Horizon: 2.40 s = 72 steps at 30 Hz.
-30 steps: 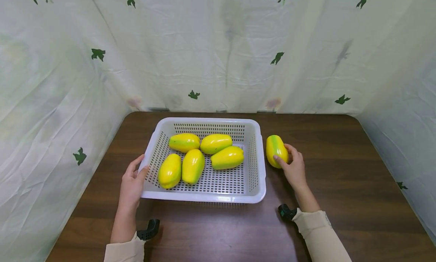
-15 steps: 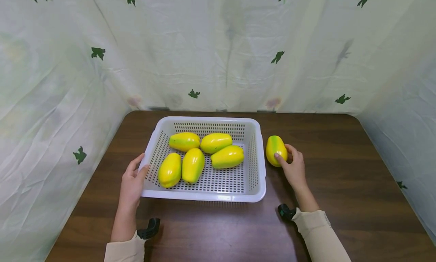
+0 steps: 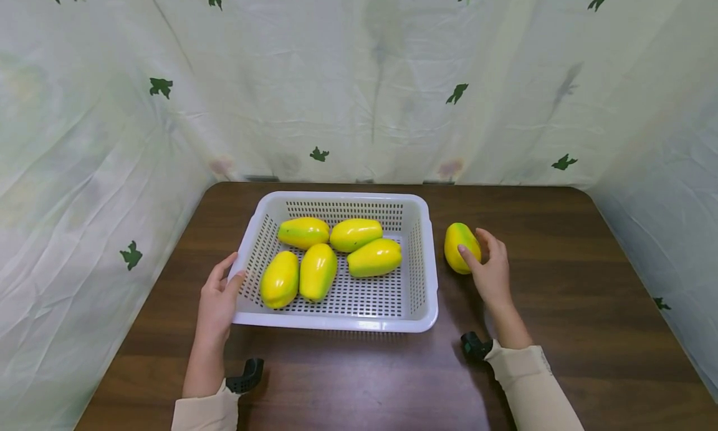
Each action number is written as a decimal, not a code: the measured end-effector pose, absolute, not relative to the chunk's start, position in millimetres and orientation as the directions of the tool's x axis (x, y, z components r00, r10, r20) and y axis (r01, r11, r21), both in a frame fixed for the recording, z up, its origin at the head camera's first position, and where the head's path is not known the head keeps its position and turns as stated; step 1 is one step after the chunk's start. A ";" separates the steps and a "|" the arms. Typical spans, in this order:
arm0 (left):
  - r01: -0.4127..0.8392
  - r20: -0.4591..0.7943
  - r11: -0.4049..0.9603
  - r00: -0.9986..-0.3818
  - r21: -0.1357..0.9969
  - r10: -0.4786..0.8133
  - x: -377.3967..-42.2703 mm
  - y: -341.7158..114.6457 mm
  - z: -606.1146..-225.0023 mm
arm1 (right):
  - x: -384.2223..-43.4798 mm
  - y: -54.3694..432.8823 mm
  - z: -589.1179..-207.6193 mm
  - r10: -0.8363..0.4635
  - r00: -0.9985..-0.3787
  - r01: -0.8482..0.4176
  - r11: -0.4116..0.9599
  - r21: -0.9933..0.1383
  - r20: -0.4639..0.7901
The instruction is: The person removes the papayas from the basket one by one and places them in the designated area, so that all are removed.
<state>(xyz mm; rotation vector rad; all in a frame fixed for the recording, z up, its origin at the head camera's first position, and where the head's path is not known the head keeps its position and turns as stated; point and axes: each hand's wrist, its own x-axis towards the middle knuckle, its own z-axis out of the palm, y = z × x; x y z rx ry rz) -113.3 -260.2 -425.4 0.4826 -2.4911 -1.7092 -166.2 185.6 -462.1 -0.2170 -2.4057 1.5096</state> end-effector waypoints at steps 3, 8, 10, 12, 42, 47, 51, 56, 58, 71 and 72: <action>-0.212 -0.108 0.328 -0.946 0.921 -0.307 -114.0 -260.1 -425.7 | -165.3 187.2 -453.7 0.272 -0.940 -0.064 0.446 -0.893 0.204; -0.209 -0.105 0.328 -0.946 0.921 -0.308 -114.5 -260.3 -426.1 | -165.4 188.6 -441.2 0.253 -0.933 -0.121 0.447 -0.886 0.255; -0.207 -0.104 0.326 -0.946 0.922 -0.307 -114.6 -260.4 -426.4 | -165.6 187.9 -435.3 0.243 -0.927 -0.155 0.449 -0.880 0.287; -0.208 -0.104 0.328 -0.946 0.922 -0.309 -114.5 -260.3 -426.5 | -165.8 186.5 -428.4 0.229 -0.921 -0.186 0.453 -0.872 0.316; -0.220 -0.118 0.318 -0.943 0.922 -0.310 -114.2 -260.8 -426.2 | -171.0 95.7 -337.3 -0.120 -0.834 -0.540 0.374 -0.754 0.538; -0.227 -0.124 0.312 -0.940 0.923 -0.317 -114.1 -260.9 -425.9 | -184.3 84.7 -350.9 -0.162 -0.849 -0.524 0.382 -0.761 0.504; -0.232 -0.129 0.311 -0.939 0.922 -0.318 -114.4 -261.2 -426.5 | -190.2 77.0 -357.8 -0.189 -0.871 -0.490 0.387 -0.781 0.453; -0.234 -0.130 0.311 -0.938 0.921 -0.321 -114.7 -261.7 -427.4 | -198.1 69.7 -365.2 -0.219 -0.908 -0.418 0.396 -0.818 0.357; -0.235 -0.131 0.310 -0.938 0.921 -0.321 -114.7 -261.9 -427.4 | -202.0 67.5 -368.9 -0.243 -0.917 -0.392 0.399 -0.829 0.316; -0.236 -0.136 0.308 -0.940 0.922 -0.313 -114.8 -261.6 -427.1 | -219.4 59.8 -397.1 -0.340 -0.939 -0.199 0.436 -0.878 0.044; -0.234 -0.134 0.309 -0.940 0.922 -0.313 -115.1 -261.6 -427.1 | -220.0 59.7 -398.3 -0.344 -0.938 -0.193 0.447 -0.873 0.031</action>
